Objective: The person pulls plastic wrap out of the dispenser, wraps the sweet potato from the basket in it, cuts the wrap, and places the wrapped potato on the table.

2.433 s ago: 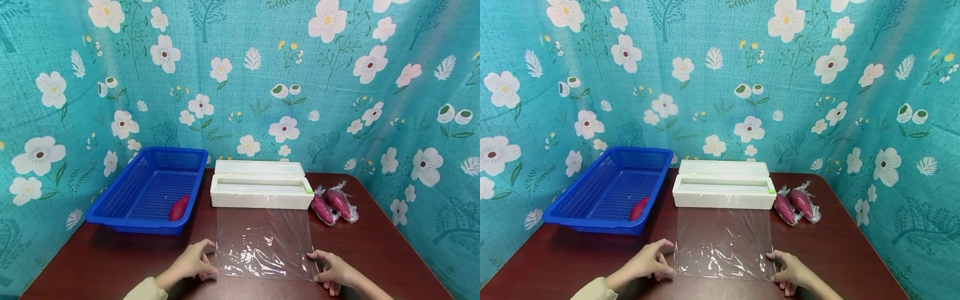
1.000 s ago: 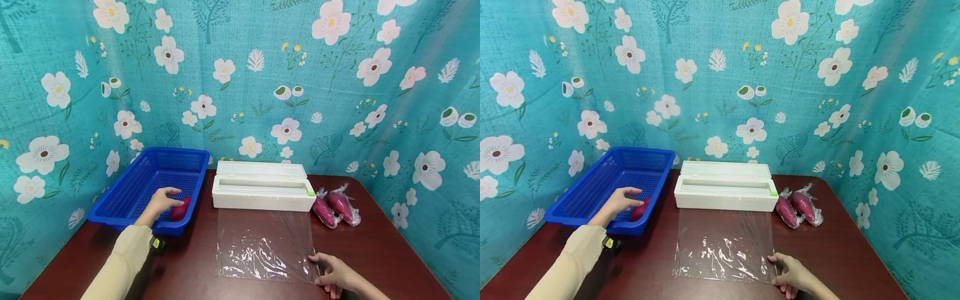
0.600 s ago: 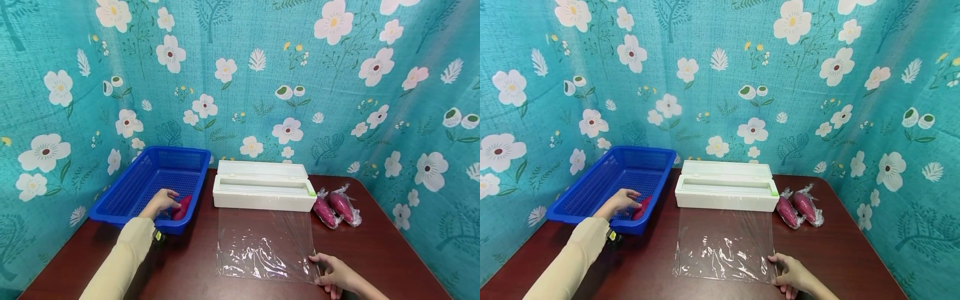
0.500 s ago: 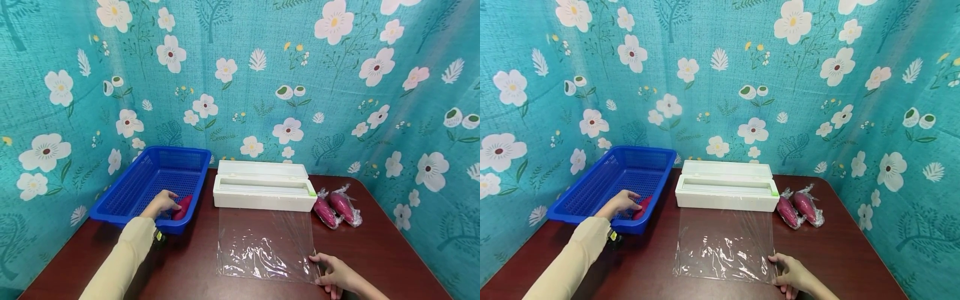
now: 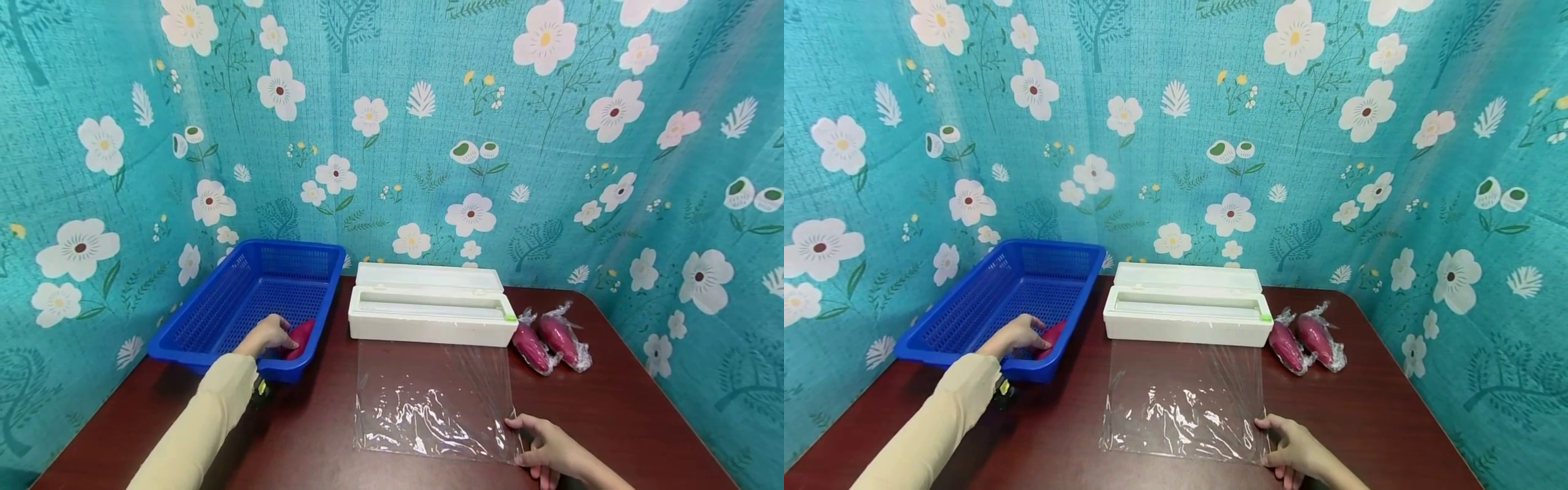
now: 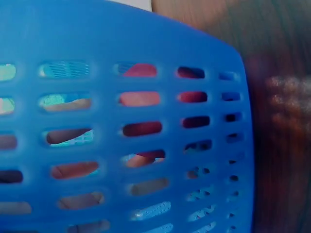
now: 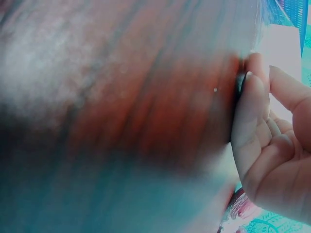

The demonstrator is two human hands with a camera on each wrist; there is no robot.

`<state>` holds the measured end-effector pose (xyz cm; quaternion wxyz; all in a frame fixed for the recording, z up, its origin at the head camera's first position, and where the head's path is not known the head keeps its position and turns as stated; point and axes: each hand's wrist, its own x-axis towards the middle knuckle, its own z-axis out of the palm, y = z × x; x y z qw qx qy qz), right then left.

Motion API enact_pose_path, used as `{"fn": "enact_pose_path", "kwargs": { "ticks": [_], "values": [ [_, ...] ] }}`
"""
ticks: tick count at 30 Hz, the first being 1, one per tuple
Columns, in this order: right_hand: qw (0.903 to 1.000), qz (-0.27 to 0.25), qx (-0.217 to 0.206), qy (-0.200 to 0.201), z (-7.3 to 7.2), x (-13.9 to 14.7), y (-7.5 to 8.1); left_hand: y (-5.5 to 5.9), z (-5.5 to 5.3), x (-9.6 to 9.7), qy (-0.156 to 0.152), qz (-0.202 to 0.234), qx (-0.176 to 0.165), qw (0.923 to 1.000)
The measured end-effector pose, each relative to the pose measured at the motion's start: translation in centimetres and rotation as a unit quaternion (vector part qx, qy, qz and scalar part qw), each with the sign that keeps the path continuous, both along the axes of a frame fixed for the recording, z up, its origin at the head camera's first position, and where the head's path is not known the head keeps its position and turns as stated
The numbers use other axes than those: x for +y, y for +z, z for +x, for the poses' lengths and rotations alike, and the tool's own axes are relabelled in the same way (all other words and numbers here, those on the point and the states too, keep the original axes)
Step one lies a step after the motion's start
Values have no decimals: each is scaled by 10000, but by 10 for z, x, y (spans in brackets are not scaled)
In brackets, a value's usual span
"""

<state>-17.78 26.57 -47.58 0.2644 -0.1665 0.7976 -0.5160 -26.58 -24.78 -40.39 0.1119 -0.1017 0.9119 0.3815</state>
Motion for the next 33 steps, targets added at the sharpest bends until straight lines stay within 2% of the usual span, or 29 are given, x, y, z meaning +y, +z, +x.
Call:
{"fn": "enact_pose_path", "kwargs": {
  "ticks": [5, 9, 13, 17, 22, 25, 33],
  "values": [
    [10000, 1, 54, -34, 1, 0, 0, 0, 1, 0, 97, 36, 49, 9999],
    [10000, -46, 22, -11, 1, 1, -1, 0, 0, -2, 236, 116, 300, 9992],
    [9999, -88, -63, 5, 1, 2, 0, 1, -1, -5, 440, 910, 380, 9942],
    [10000, -77, -8, 20, 1, 1, 0, 4, 0, -12, 515, 1905, 378, 9796],
    [10000, -48, 32, 34, 2, -1, 1, 14, 4, -20, 502, 2343, 560, 9692],
    [10000, -27, 25, 10, 2, -1, 2, 23, 5, -20, 403, 2471, 684, 9657],
    [10000, -11, 43, 13, 2, -1, 3, 49, 6, -18, -322, 2449, 1099, 9628]
  ]
}}
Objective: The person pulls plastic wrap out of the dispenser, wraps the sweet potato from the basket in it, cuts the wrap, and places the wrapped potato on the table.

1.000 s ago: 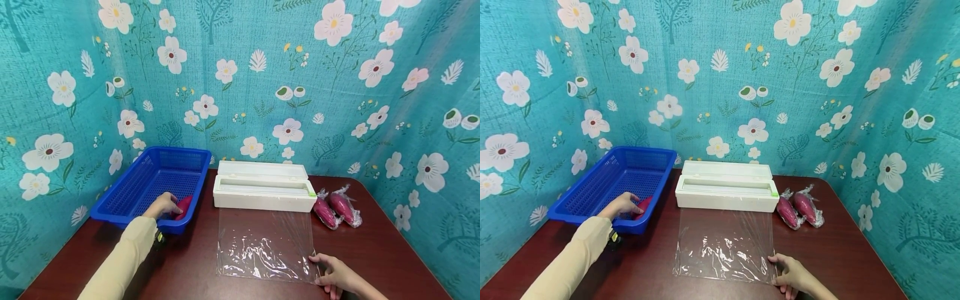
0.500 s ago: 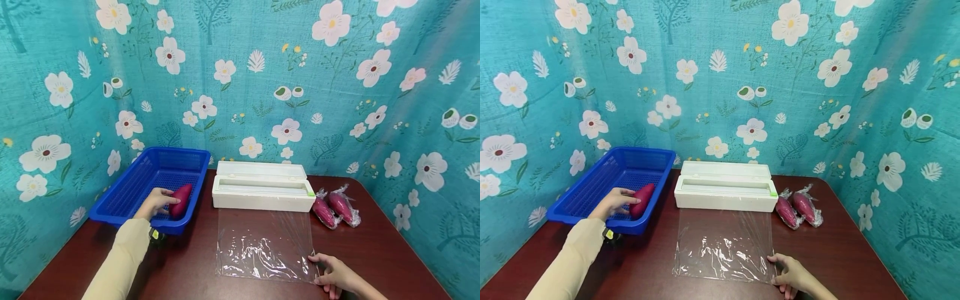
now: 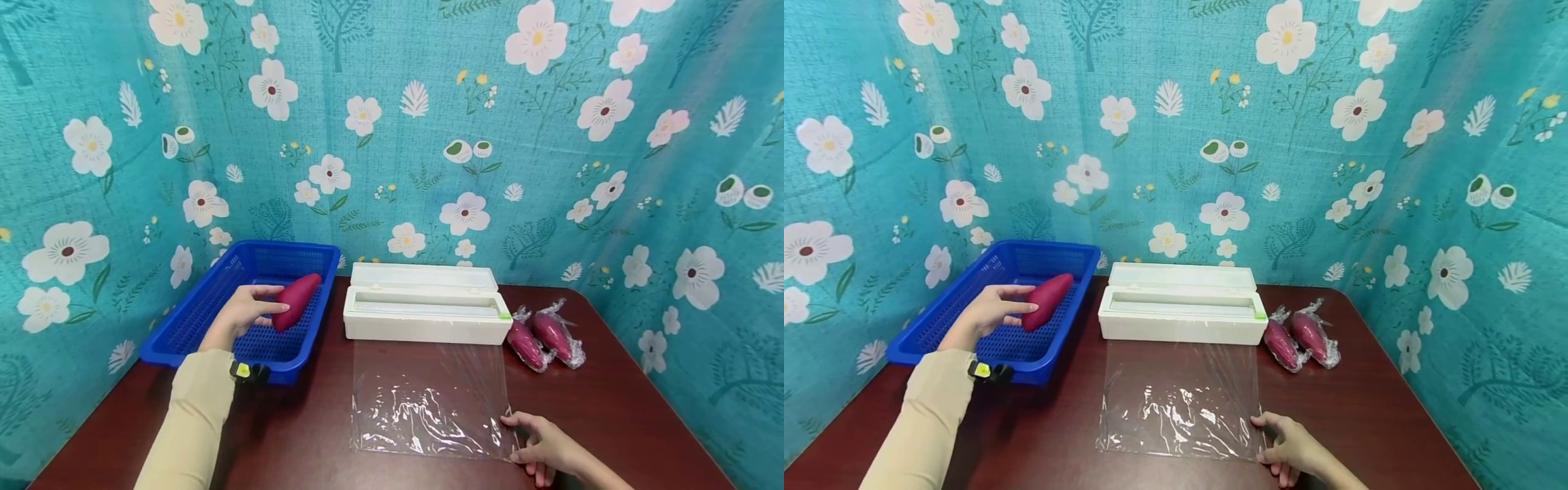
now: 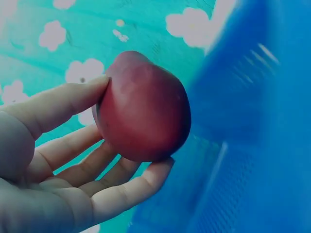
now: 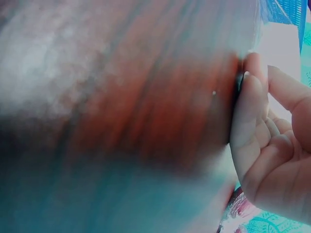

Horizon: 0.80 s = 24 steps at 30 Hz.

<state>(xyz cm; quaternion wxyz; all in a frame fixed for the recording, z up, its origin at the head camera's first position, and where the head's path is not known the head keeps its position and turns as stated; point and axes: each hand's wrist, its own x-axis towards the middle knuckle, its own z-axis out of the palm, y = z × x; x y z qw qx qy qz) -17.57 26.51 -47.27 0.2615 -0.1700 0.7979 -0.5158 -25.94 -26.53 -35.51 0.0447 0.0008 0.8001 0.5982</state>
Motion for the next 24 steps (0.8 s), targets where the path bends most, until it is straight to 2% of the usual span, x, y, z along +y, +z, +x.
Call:
{"fn": "enact_pose_path", "kwargs": {
  "ticks": [6, 10, 15, 19, 24],
  "values": [
    [10000, 5, 63, 52, 0, 1, 0, 15, 0, 28, -304, 143, 307, 9990],
    [10000, -36, 17, 52, 0, 2, 0, 19, -1, 53, -545, 293, 407, 9973],
    [9999, -54, -85, -14, 1, 3, 0, 22, 2, 87, -904, 143, 507, 9945],
    [10000, -1, -51, -79, 1, 2, 0, 27, 8, 112, -1241, 89, 705, 9897],
    [9999, -7, -108, -130, 0, 3, -1, 26, 15, 142, -1807, 62, 1035, 9781]
  ]
}}
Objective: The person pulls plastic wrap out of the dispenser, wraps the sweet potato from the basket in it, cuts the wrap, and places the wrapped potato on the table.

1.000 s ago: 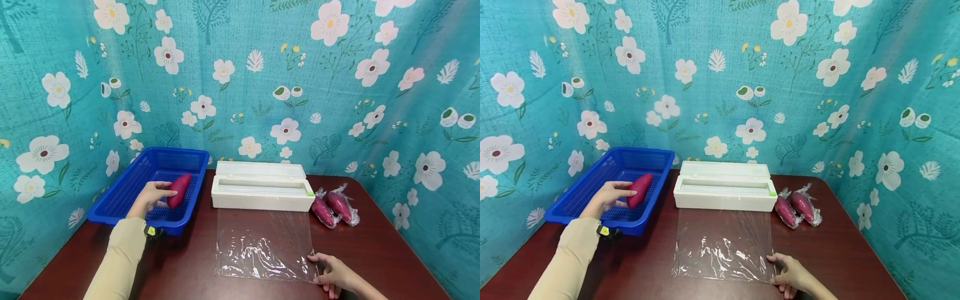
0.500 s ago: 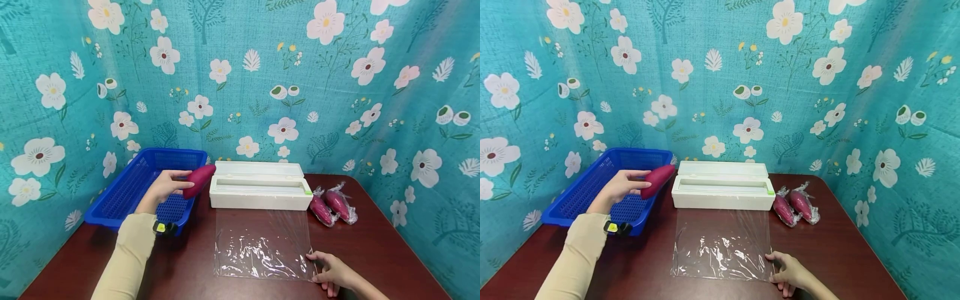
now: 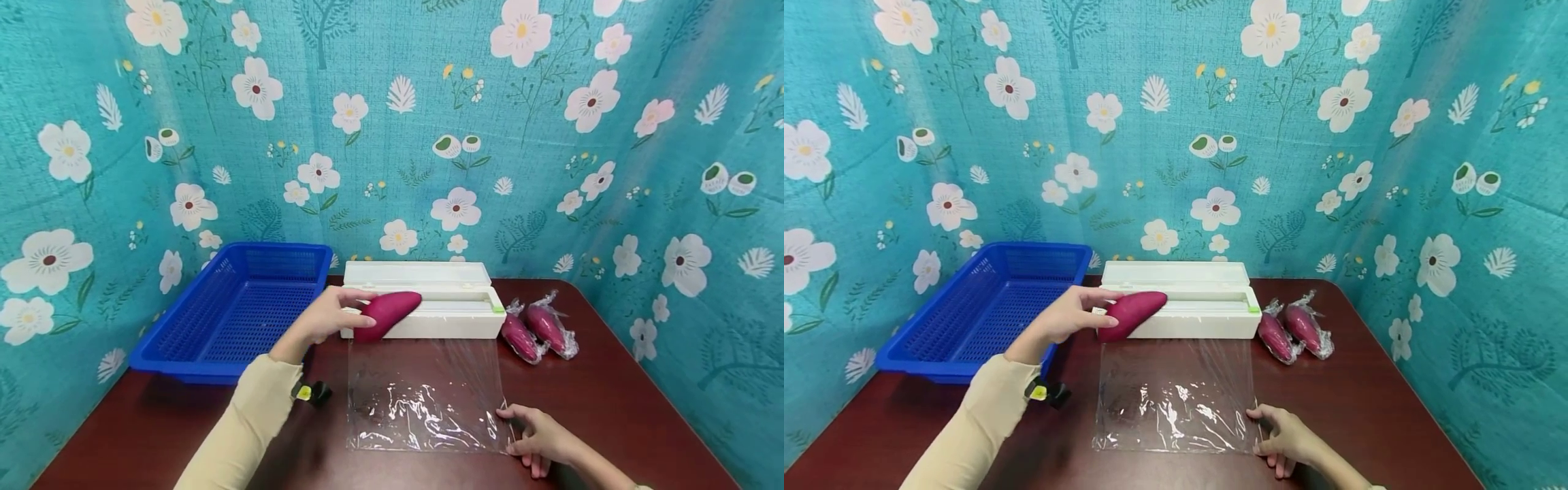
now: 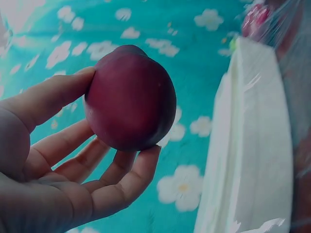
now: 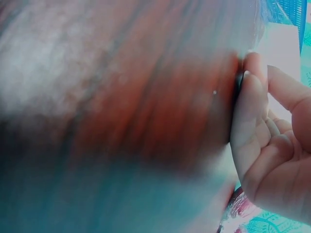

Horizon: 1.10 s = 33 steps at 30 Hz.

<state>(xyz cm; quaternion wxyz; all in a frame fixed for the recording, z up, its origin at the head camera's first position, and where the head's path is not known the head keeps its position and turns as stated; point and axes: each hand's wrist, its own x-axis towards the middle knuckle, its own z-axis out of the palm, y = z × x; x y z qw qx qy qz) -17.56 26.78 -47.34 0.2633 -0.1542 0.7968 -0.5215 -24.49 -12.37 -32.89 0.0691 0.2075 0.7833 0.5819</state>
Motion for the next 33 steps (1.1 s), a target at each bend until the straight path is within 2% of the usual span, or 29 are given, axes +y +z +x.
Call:
{"fn": "enact_pose_path", "kwargs": {
  "ticks": [2, 5, 10, 15, 20, 25, 33],
  "values": [
    [10000, -5, -34, 7, -1, 0, 0, -4, 2, 10, -305, 111, -98, 9994],
    [10000, 19, -33, 13, -2, 0, 0, -15, 3, 25, -696, 288, -489, 9960],
    [10000, 36, 44, 33, -1, -1, -1, -38, 3, 45, -962, 339, -889, 9908],
    [10000, -30, 73, 26, 2, 0, -1, -62, 3, 62, -878, 59, -1031, 9908],
    [9999, -3, 102, 12, 2, 0, -2, -84, 6, 74, -743, -403, -759, 9935],
    [9999, 29, 162, 33, 3, 0, -4, -96, 6, 79, -689, -678, -472, 9942],
    [9998, 37, 186, 69, 2, 0, -3, -112, 3, 76, -682, -582, -905, 9919]
  ]
}}
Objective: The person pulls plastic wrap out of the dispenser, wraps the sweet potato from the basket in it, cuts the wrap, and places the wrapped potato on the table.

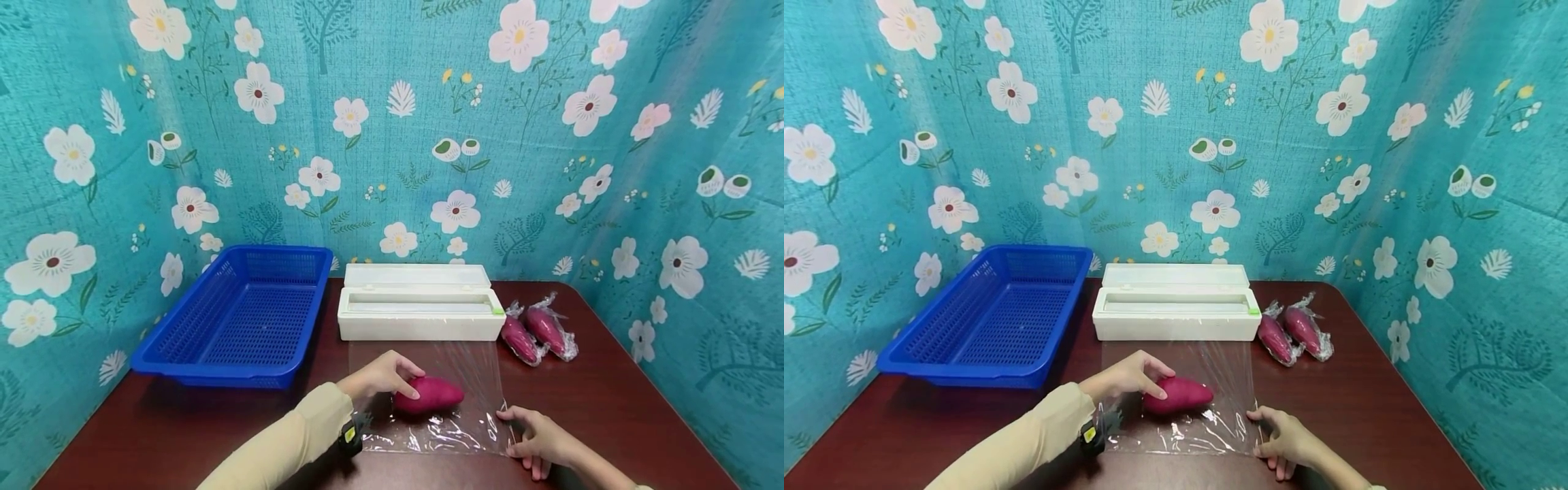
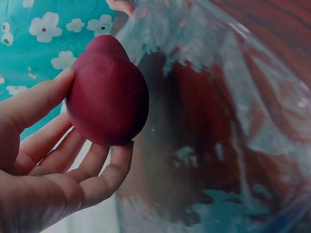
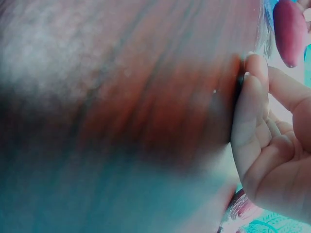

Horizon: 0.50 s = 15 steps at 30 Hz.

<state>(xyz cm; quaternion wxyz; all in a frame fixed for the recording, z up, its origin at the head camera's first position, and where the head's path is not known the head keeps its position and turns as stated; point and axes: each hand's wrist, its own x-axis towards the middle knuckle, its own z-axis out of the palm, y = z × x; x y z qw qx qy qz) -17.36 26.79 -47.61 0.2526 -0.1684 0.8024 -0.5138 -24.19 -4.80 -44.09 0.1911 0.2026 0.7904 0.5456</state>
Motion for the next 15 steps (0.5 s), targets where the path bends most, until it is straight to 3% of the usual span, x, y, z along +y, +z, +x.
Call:
{"fn": "enact_pose_path", "kwargs": {
  "ticks": [4, 9, 12, 15],
  "values": [
    [10000, 27, -9, 44, 0, 0, 0, -8, -1, -3, 53, 80, -215, 9997],
    [9999, 84, 37, 106, 0, -1, 2, -10, -1, -4, 60, 108, -285, 9995],
    [9999, 127, 26, 112, -1, -1, 4, -9, -2, -4, 37, 17, -86, 10000],
    [9998, 159, -30, 67, -2, -2, 5, -7, -2, -6, 135, -220, 339, 9991]
  ]
}}
